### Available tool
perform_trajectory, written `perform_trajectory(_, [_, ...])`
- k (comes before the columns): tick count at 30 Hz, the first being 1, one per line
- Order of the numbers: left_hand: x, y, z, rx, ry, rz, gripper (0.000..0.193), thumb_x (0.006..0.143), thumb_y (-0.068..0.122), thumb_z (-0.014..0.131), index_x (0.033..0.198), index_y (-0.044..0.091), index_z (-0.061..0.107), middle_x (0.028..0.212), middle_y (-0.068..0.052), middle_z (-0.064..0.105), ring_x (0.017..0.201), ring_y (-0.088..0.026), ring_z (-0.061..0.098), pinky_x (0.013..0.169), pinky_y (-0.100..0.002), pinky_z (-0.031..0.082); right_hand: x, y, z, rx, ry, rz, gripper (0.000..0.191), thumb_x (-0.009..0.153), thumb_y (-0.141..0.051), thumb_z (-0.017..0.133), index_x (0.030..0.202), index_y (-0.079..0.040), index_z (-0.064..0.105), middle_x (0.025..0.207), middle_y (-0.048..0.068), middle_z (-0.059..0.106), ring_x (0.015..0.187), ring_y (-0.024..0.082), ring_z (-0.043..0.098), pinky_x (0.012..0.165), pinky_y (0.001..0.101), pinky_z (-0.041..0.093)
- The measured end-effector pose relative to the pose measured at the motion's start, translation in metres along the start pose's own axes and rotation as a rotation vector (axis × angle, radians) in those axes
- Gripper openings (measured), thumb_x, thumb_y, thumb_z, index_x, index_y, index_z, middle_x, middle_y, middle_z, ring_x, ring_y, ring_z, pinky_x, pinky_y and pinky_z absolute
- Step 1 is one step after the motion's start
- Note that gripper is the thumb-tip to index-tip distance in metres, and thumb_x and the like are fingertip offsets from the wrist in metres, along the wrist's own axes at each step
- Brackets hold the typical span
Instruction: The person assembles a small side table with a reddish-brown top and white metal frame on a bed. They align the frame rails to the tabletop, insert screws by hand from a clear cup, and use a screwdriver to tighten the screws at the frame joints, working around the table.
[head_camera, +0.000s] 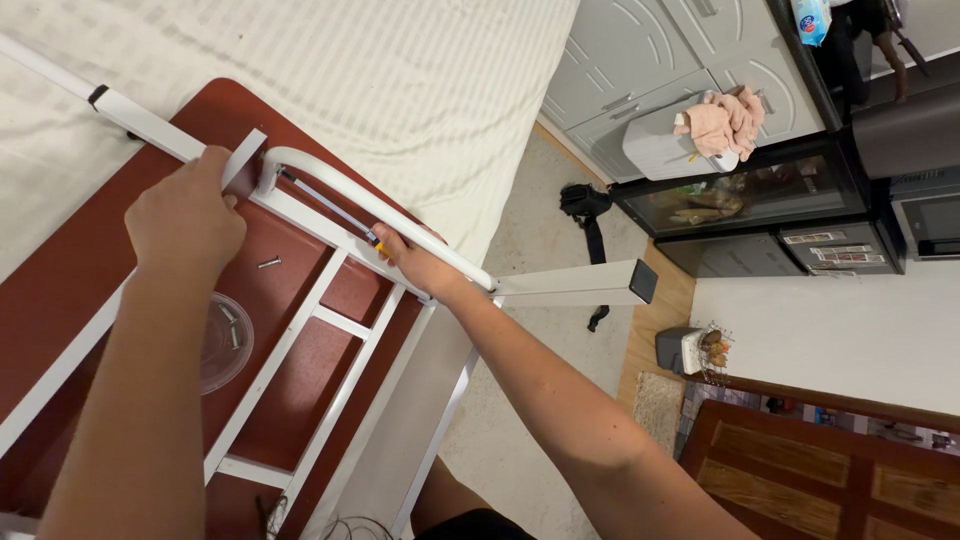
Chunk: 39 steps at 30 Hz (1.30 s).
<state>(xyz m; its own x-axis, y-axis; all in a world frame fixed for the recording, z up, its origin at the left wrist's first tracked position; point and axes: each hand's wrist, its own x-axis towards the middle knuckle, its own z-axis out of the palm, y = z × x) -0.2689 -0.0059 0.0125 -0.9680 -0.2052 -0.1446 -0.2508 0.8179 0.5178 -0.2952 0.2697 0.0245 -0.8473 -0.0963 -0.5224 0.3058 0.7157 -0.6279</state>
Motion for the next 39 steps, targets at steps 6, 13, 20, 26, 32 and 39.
perform_trajectory(6, [0.014,0.002,-0.008,-0.043,-0.065,0.018,0.046,0.09,0.013,0.067,0.135,0.016,0.055,0.108,-0.009,0.07,0.098,-0.034,0.069,0.079,-0.051,0.053,-0.01,-0.01,-0.006,-0.112,-0.04,-0.154,0.056,0.083,-0.044,0.083,0.109,-0.002,0.058,0.086,0.009,0.062,0.083,0.02,0.063,0.078,0.035,0.056])
perform_trajectory(13, [0.019,0.014,-0.009,0.015,-0.054,0.058,0.057,0.096,0.016,0.064,0.149,0.026,0.05,0.13,-0.007,0.063,0.1,-0.035,0.069,0.082,-0.049,0.055,-0.012,-0.017,-0.008,-0.2,0.105,-0.089,0.045,0.09,-0.045,0.069,0.118,-0.01,0.066,0.082,0.003,0.067,0.077,0.016,0.065,0.077,0.0338,0.054])
perform_trajectory(20, [0.033,0.019,-0.012,-0.03,-0.128,0.091,0.076,0.087,0.008,0.064,0.156,0.029,0.041,0.133,-0.002,0.062,0.106,-0.033,0.067,0.086,-0.047,0.054,0.006,0.001,-0.016,-0.035,-0.104,-0.072,0.045,0.103,-0.048,0.055,0.117,-0.006,0.064,0.082,0.007,0.062,0.072,0.014,0.057,0.072,0.0322,0.053])
perform_trajectory(26, [0.032,0.029,-0.014,-0.19,-0.067,0.109,0.051,0.096,0.033,0.066,0.14,0.015,0.049,0.126,-0.004,0.065,0.102,-0.031,0.067,0.082,-0.048,0.053,0.002,-0.004,-0.018,-0.157,0.03,-0.201,0.049,0.087,-0.038,0.076,0.113,0.002,0.063,0.09,0.006,0.068,0.078,0.014,0.062,0.076,0.0321,0.056])
perform_trajectory(32, [0.034,0.041,-0.02,-0.148,-0.043,0.063,0.04,0.099,0.041,0.06,0.124,0.011,0.052,0.114,-0.006,0.067,0.096,-0.033,0.068,0.077,-0.048,0.053,-0.004,-0.018,-0.016,-0.166,0.028,-0.075,0.046,0.092,-0.041,0.065,0.118,-0.003,0.067,0.08,0.007,0.068,0.07,0.013,0.061,0.068,0.0291,0.056])
perform_trajectory(39, [0.029,0.041,-0.024,-0.103,-0.067,0.065,0.035,0.101,0.041,0.058,0.115,0.01,0.052,0.113,-0.006,0.067,0.093,-0.035,0.068,0.074,-0.05,0.052,-0.013,-0.02,-0.024,0.122,-0.31,0.076,0.044,0.099,-0.046,0.061,0.107,-0.003,0.058,0.075,0.005,0.059,0.063,0.012,0.059,0.053,0.0271,0.052])
